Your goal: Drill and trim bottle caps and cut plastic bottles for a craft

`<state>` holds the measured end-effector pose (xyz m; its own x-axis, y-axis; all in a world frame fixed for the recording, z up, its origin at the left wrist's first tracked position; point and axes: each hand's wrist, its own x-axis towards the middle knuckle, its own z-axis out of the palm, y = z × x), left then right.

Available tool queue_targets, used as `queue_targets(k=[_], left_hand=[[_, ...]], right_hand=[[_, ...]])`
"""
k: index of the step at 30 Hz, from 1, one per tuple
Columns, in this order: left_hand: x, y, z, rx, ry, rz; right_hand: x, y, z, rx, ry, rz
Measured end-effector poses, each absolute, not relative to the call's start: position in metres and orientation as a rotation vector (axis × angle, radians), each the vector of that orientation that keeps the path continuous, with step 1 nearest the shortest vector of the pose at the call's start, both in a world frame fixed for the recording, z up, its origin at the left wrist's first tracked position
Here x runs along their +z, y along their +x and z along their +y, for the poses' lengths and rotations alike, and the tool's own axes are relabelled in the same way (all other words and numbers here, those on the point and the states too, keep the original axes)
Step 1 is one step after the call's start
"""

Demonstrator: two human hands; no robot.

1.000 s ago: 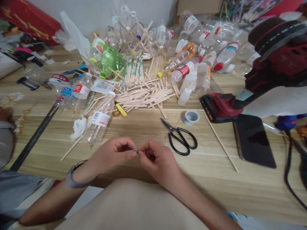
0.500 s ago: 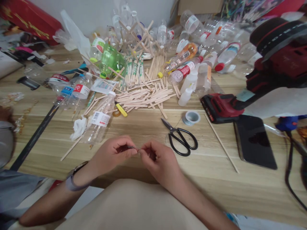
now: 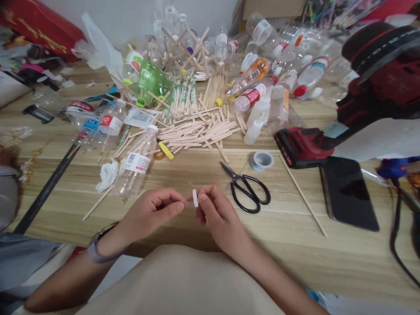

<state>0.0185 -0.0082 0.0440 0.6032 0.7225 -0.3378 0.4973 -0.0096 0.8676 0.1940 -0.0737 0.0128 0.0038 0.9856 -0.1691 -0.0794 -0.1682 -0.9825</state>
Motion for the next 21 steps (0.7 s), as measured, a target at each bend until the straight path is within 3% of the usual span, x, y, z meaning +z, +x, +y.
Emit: queue_targets(k=[14,21], left_hand=[[0.043,0.023,-0.012,0.329,1.909,1.066],[0.047,0.023,-0.010,0.411,1.994,1.123]], right_hand=[[0.003,0.195,-0.079,1.521,-0.914,-0.925],[0.014,0.203,-0.073,1.424,-1.110,-1.294]])
